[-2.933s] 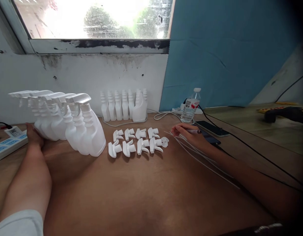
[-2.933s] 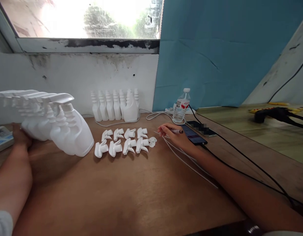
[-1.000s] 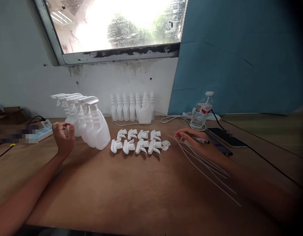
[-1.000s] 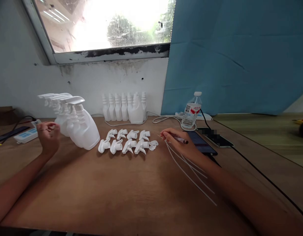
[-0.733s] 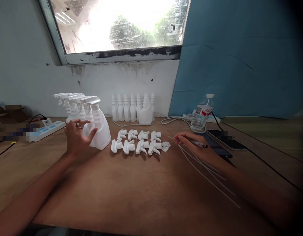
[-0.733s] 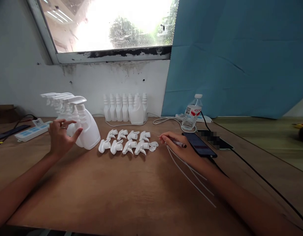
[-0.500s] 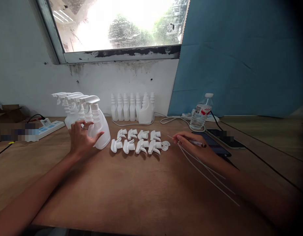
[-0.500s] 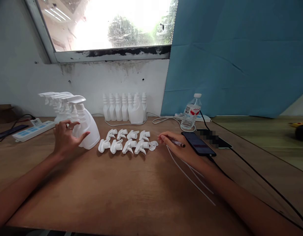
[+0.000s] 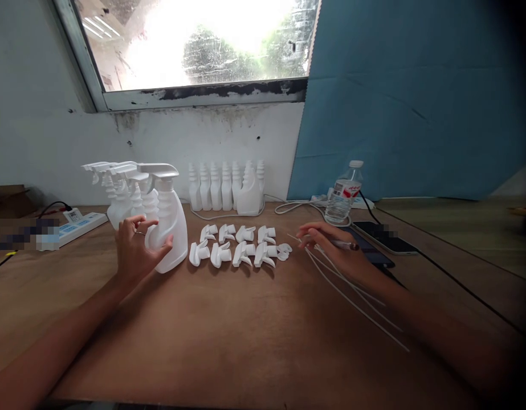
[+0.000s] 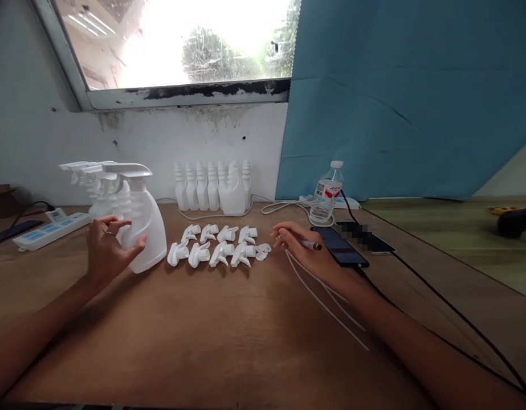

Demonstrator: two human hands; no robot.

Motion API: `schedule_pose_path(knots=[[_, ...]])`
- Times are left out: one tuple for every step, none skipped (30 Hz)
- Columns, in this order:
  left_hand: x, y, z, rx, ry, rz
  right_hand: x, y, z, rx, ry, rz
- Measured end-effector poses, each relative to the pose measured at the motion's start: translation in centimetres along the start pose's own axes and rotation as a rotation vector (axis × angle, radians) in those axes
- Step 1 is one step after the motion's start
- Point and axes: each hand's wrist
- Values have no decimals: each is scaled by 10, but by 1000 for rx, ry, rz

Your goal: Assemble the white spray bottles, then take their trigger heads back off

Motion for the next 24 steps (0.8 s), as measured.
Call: schedule_pose_path(knots=[[1, 4, 3, -40, -20, 11, 1, 0, -1, 46, -12, 18], [2, 9, 7, -78, -36, 15, 2, 1, -4, 92, -22, 22], [4, 14, 11, -108, -51, 13, 3, 1, -8, 126, -25, 16], [7, 19, 16, -125, -60, 15, 6, 3, -13, 144, -20, 8], [10, 24, 22, -127, -68, 18, 9, 4, -20, 144, 0, 4], [14, 29, 29, -122, -80, 23, 13, 5, -28, 130, 33, 8], [19, 33, 36, -116, -104, 24, 18, 7, -37, 103, 75, 18], [24, 36, 45, -117, -141, 20, 24, 7, -47, 73, 125, 31], [31, 38, 55, -125, -186, 13, 31, 8, -57, 47, 174, 53], [38, 39, 65, -136, -231, 3, 38, 8, -68, 24, 220, 62], [45, 39, 76, -149, -269, -6, 45, 7, -77, 16, 270, 70], [53, 38, 87, -164, -299, -24, 53, 6, -86, 31, 302, 74], [60, 36, 98, -181, -316, -51, 61, 4, -93, 76, 340, 92], [66, 33, 109, -205, -331, -85, 68, 3, -99, 130, 371, 123], [72, 30, 120, -233, -346, -122, 75, 1, -104, 179, 393, 163], [77, 28, 129, -268, -358, -156, 82, 0, -107, 222, 397, 219], [81, 25, 137, -310, -368, -183, 87, -1, -108, 262, 388, 287], [85, 22, 144, -357, -372, -208, 92, -1, -109, 296, 371, 359], [89, 19, 150, -409, -372, -234, 96, -1, -109, 320, 355, 425], [92, 16, 154, -467, -375, -264, 99, 0, -108, 336, 348, 478], [96, 14, 157, -526, -381, -297, 101, 1, -108, 340, 352, 514], [99, 11, 159, -582, -389, -333, 102, 2, -107, 334, 366, 535], [103, 8, 160, -633, -399, -374, 103, 3, -106, 323, 384, 546], [107, 4, 161, -683, -406, -425, 103, 5, -106, 315, 396, 545]])
Point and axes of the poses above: each hand's wrist, its own x-axis towards the middle knuckle, its own y-axis out of the back of the hand, z = x × y, and after that the axes turned 11 degrees about y, right-handed
